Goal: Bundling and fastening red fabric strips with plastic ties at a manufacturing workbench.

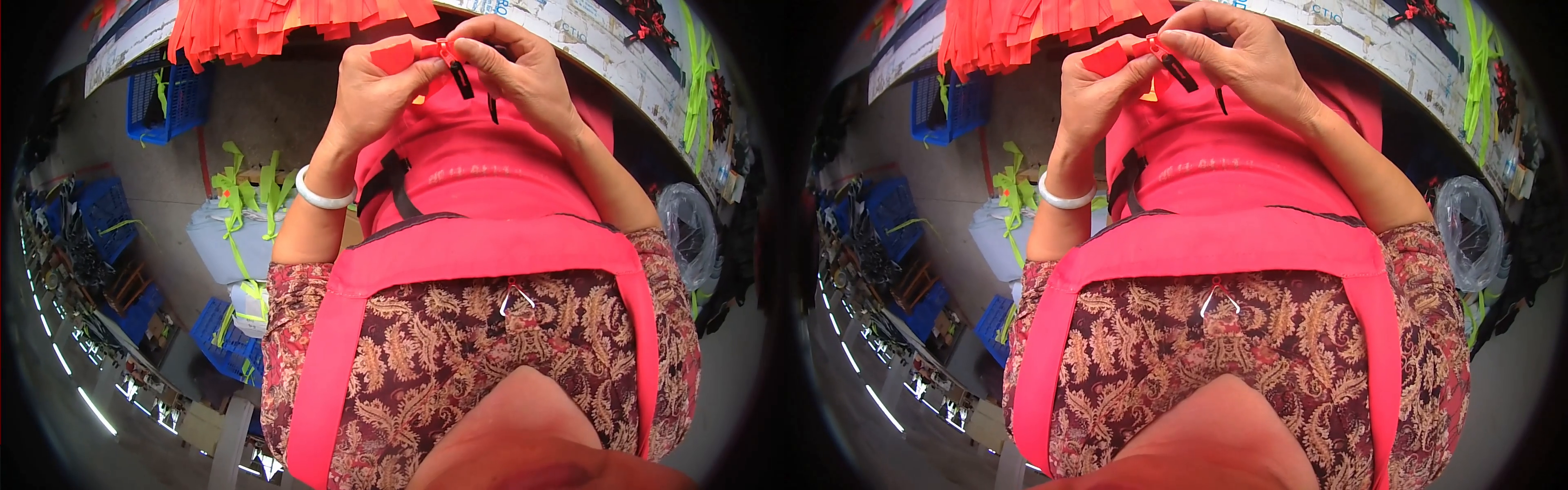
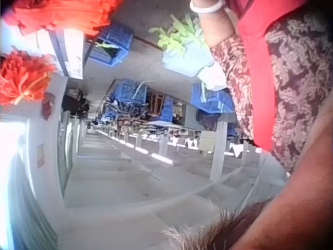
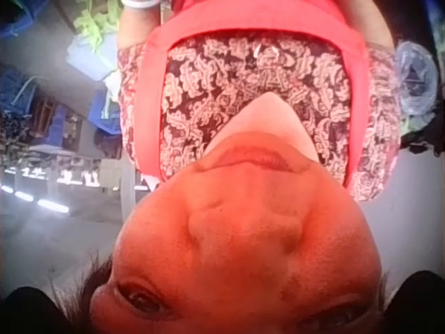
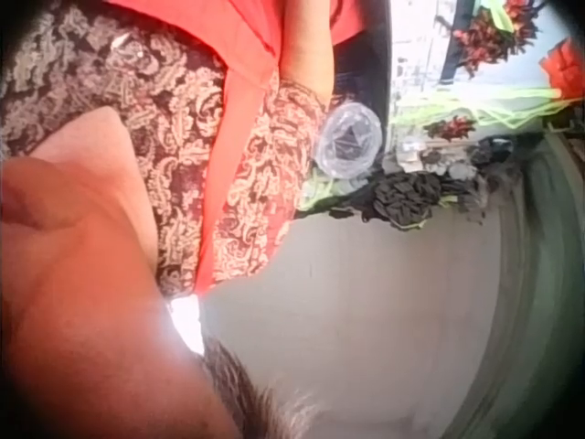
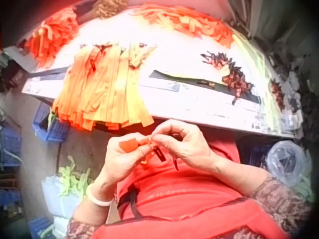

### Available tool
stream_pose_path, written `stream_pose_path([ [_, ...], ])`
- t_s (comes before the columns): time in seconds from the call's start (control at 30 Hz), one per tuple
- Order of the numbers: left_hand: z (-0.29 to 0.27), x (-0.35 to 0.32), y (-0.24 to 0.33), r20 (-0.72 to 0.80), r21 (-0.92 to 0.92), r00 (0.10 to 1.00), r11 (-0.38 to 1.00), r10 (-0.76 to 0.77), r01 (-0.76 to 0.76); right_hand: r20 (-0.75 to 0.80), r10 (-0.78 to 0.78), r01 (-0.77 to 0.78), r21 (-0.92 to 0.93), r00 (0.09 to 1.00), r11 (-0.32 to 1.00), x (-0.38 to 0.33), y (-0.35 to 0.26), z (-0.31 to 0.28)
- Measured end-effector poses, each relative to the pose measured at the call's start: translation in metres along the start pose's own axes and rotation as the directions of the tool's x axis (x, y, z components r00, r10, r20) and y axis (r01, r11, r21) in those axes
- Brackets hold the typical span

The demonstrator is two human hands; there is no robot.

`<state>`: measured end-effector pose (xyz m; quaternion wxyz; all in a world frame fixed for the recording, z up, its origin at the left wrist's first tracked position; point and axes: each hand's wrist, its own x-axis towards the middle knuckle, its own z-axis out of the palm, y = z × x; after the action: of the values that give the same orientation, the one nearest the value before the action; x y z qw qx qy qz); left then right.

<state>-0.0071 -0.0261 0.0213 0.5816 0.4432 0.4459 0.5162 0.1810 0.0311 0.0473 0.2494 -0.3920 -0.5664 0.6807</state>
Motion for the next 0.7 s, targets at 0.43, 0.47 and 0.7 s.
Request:
stream_pose_path([
  [0.43,-0.002,-0.002,-0.001,0.123,0.157,0.990,0.984,0.061,-0.080,0.100,-0.455,0.462,-0.324,0.885,0.826,-0.005,0.003,0.007],
  [0.47,-0.002,-0.003,-0.002,0.120,0.155,0.991,0.985,0.060,-0.079,0.124,-0.519,0.525,-0.370,0.846,0.767,-0.005,0.005,0.008],
  [0.7,0.006,-0.003,-0.010,0.017,0.230,0.958,0.931,0.287,-0.283,0.044,-0.378,0.377,-0.231,0.925,0.897,-0.003,0.010,0.010],
])
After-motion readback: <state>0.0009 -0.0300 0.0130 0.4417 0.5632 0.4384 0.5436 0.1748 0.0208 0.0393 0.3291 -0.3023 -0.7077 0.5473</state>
